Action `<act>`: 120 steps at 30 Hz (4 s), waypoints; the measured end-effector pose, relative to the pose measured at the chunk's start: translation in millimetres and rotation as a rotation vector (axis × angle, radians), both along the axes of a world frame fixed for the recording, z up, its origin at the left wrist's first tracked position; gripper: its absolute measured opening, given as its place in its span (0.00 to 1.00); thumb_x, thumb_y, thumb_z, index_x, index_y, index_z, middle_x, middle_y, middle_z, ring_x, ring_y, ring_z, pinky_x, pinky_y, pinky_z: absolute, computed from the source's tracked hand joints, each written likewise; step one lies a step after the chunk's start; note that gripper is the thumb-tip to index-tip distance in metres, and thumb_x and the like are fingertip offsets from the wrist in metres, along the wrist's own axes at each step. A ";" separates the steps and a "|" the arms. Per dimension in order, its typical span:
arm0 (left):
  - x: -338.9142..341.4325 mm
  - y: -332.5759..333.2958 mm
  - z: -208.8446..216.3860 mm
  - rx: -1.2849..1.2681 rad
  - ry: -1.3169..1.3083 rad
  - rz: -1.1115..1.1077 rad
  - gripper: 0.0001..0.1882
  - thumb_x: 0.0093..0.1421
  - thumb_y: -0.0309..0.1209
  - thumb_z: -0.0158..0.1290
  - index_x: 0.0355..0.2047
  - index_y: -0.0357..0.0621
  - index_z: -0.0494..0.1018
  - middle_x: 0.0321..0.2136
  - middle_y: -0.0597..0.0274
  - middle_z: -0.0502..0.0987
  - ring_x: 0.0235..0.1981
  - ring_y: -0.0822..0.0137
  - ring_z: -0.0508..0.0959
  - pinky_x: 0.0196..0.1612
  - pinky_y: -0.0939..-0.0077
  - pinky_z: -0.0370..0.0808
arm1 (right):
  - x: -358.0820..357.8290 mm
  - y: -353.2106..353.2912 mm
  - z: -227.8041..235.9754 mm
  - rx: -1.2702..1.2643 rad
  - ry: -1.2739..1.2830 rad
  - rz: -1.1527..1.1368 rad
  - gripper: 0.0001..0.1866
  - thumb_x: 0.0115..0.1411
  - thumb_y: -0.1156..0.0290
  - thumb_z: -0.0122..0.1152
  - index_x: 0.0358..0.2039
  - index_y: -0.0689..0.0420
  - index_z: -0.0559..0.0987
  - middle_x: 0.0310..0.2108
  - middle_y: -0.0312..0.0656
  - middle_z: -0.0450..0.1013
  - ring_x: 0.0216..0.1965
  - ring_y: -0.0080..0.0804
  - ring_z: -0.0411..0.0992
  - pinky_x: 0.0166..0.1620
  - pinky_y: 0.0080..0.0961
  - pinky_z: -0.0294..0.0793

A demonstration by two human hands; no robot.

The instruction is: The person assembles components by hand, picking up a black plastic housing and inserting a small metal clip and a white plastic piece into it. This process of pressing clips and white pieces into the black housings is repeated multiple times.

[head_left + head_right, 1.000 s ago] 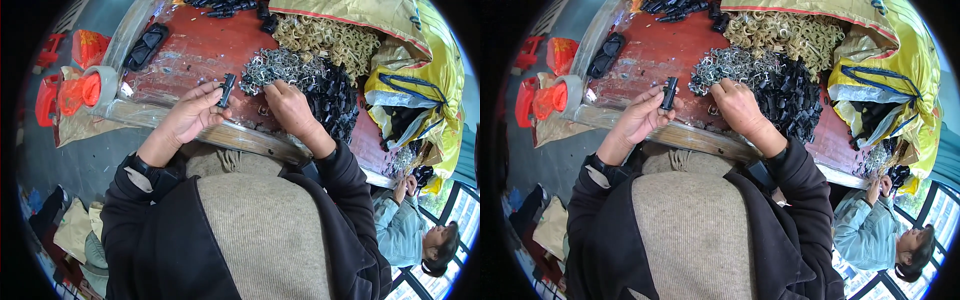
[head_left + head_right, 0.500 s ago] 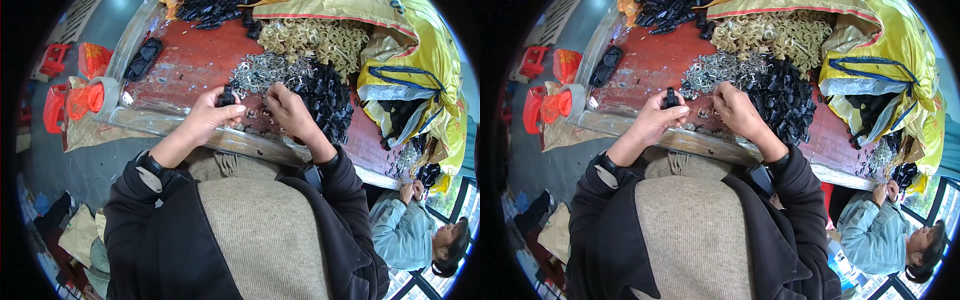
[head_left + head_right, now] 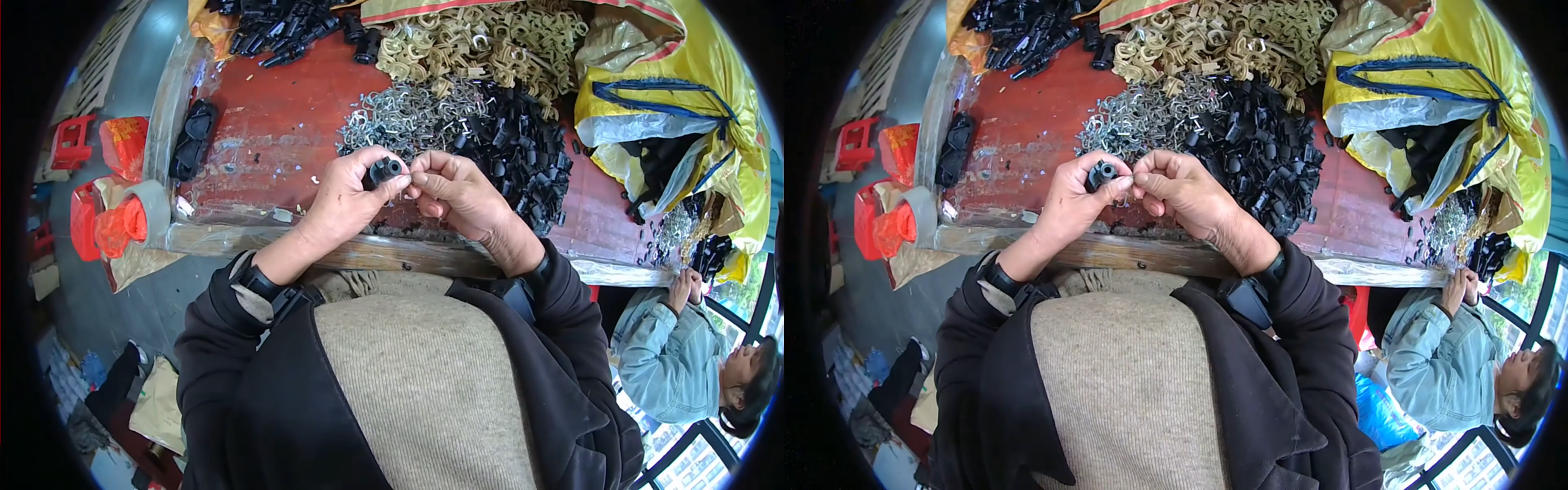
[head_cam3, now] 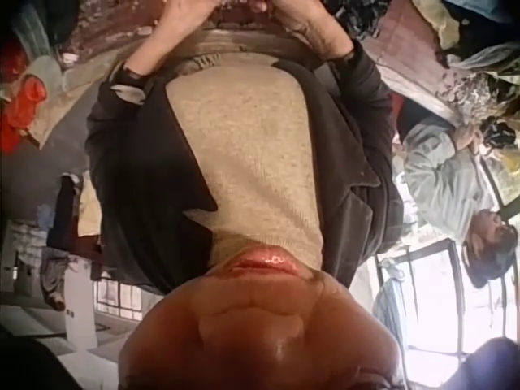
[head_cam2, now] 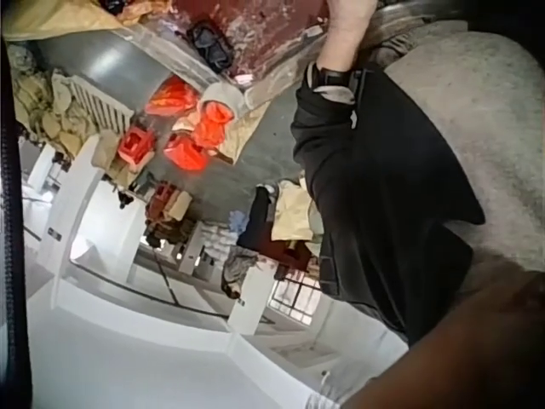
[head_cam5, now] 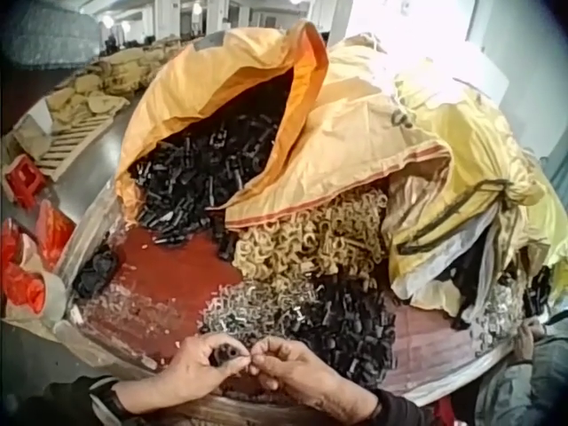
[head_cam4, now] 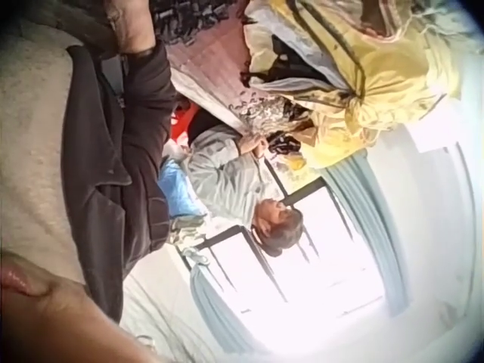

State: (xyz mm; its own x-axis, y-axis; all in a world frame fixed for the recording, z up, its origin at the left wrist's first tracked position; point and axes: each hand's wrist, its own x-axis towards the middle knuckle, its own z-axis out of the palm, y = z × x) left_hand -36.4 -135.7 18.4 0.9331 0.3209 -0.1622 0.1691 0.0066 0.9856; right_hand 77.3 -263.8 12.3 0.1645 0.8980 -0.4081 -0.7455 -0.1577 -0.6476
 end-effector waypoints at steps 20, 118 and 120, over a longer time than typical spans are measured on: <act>-15.3 -5.8 9.1 -0.660 0.089 0.089 0.06 0.51 0.29 0.51 0.28 0.43 0.66 0.19 0.69 0.68 0.19 0.80 0.67 0.22 0.89 0.64 | -16.3 -3.3 19.1 0.253 -1.590 -0.153 0.05 0.46 0.80 0.55 0.26 0.62 0.70 0.22 0.41 0.66 0.21 0.31 0.67 0.24 0.20 0.65; -6.8 3.3 -9.2 -1.049 -0.050 -0.005 0.13 0.54 0.26 0.46 0.40 0.37 0.62 0.38 0.54 0.68 0.42 0.61 0.69 0.47 0.67 0.66 | 20.8 4.3 16.9 -0.026 -1.016 0.326 0.06 0.56 0.73 0.45 0.29 0.61 0.70 0.15 0.33 0.65 0.14 0.13 0.61 0.17 0.12 0.60; -7.3 1.9 -7.6 -1.040 -0.063 -0.002 0.14 0.54 0.26 0.46 0.41 0.35 0.63 0.38 0.57 0.69 0.41 0.65 0.70 0.46 0.71 0.66 | 17.9 3.0 16.1 0.053 -1.076 0.280 0.06 0.56 0.74 0.43 0.33 0.61 0.68 0.17 0.34 0.66 0.16 0.15 0.63 0.19 0.13 0.62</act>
